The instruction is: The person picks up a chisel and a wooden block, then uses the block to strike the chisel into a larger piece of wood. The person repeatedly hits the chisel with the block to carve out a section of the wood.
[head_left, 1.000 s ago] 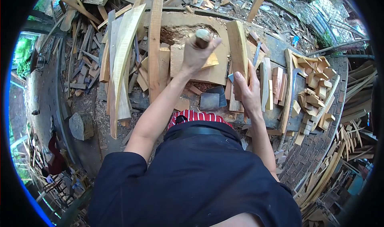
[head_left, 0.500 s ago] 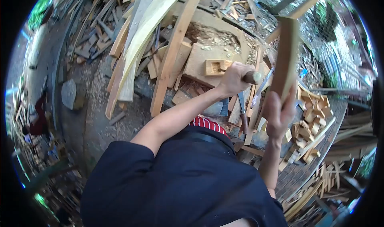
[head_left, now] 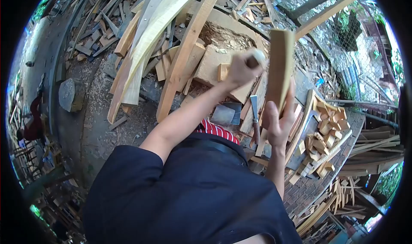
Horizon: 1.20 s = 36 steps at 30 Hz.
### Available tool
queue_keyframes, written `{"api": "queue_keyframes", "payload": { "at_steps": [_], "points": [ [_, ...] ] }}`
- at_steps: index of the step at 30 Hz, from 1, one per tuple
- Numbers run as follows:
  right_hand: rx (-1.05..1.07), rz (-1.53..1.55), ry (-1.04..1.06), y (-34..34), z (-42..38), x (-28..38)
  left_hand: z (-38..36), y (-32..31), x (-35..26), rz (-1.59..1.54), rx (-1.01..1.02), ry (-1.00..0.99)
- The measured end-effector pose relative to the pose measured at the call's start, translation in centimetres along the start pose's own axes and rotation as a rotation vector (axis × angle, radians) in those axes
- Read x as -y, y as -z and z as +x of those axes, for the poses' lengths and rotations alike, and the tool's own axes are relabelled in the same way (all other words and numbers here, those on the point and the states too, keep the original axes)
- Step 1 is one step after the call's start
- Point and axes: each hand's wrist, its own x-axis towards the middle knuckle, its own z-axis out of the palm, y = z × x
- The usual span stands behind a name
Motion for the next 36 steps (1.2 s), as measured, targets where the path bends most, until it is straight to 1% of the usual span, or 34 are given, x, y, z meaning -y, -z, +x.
{"api": "queue_keyframes", "payload": {
  "at_steps": [1, 2, 3, 5, 6, 7, 8, 9, 10, 11, 13, 15, 16, 17, 19, 20, 21, 23, 25, 26, 27, 29, 30, 31, 33, 34, 35, 36],
  "points": [
    [-0.053, 0.204, -0.031, 0.0, -0.2, -0.1, 1.0, 1.0, 0.2, 0.01, -0.019, 0.062],
    [-0.071, 0.313, -0.185, 0.4, -0.4, 0.3, 1.6, 1.7, 0.3, -0.028, -0.065, 0.114],
    [-0.142, 0.214, -0.072, 0.4, 0.1, -0.7, 2.2, 2.1, -0.5, -0.066, -0.112, 0.165],
    [-0.184, 0.138, -0.171, 0.5, 0.3, -1.3, 2.7, 2.5, 0.8, -0.123, -0.112, 0.146],
    [-0.193, 0.136, -0.17, 0.4, 0.1, -1.2, 2.8, 2.4, 0.9, -0.183, -0.128, 0.127],
    [-0.188, 0.266, -0.243, 0.3, -0.2, -0.9, 2.7, 2.3, 1.0, -0.186, -0.123, 0.125],
    [-0.18, 0.396, -0.318, 0.2, -0.4, -0.8, 2.3, 2.2, 1.2, -0.114, -0.111, 0.092],
    [-0.183, 0.395, -0.321, 0.2, -0.7, -1.3, 2.0, 2.1, 1.2, -0.042, -0.1, 0.06],
    [-0.213, 0.335, -0.285, 0.0, -1.2, -2.1, 1.8, 2.0, 1.2, -0.023, -0.116, 0.024],
    [-0.242, 0.275, -0.249, -0.2, -1.6, -2.9, 1.8, 1.9, 1.3, -0.025, -0.113, 0.029],
    [-0.222, 0.238, -0.259, -0.1, -2.2, -3.1, 1.8, 1.8, 1.3, 0.09, -0.057, 0.002],
    [-0.211, 0.27, -0.291, -0.3, -2.3, -2.7, 1.5, 1.3, 1.1, 0.093, -0.041, -0.021],
    [-0.189, 0.198, -0.257, -0.2, -2.2, -3.0, 1.3, 1.0, 1.0, 0.099, -0.027, -0.048],
    [-0.187, 0.2, -0.255, 0.0, -2.2, -2.5, 0.8, 0.6, 0.9, 0.101, -0.03, -0.049],
    [-0.224, 0.321, -0.21, 0.3, -1.8, 0.0, -0.2, -0.3, 0.6, 0.058, 0.014, -0.067],
    [-0.244, 0.327, -0.085, 0.6, -1.6, 0.2, -0.2, -0.5, 0.6, 0.129, 0.009, -0.264],
    [-0.281, 0.418, 0.062, 0.2, -1.2, 1.2, -1.1, -0.5, 0.4, 0.146, 0.05, -0.183],
    [-0.323, 0.321, 0.257, 0.0, -0.8, 0.0, -1.7, -0.7, 0.1, 0.145, 0.071, -0.145],
    [-0.039, -0.072, 0.025, 0.2, -0.6, -0.1, -1.9, -1.1, 0.6, 0.108, 0.035, -0.167],
    [0.049, -0.17, -0.05, 0.0, 0.0, 0.2, -2.5, -0.7, 0.8, 0.106, 0.084, -0.08],
    [0.067, -0.177, -0.105, 0.4, 0.2, 0.9, -2.8, -0.6, 0.9, 0.109, 0.07, -0.082],
    [-0.041, 0.074, -0.07, 0.7, -0.5, 0.0, -2.8, -0.5, 1.7, 0.106, 0.029, -0.162],
    [-0.094, 0.23, -0.142, 0.8, -1.1, 1.5, -2.9, -0.5, 1.5, 0.106, 0.007, -0.191],
    [-0.255, 0.306, 0.087, 0.2, -1.4, -0.5, -2.8, -0.2, 0.7, 0.176, 0.047, -0.209],
    [-0.047, 0.131, -0.158, -0.1, -1.5, -0.2, -2.6, -0.8, 1.4, 0.225, 0.028, -0.256],
    [0.083, -0.176, -0.115, 0.0, -0.3, 0.5, -2.8, -0.8, 1.5, 0.196, 0.082, -0.16],
    [0.016, -0.257, 0.082, 0.0, -0.2, 0.1, -3.1, -1.0, 1.4, 0.167, 0.132, -0.067],
    [0.004, -0.051, -0.054, 0.3, -0.2, 0.8, -2.9, -1.3, 0.8, 0.126, 0.109, -0.163]
  ]
}}
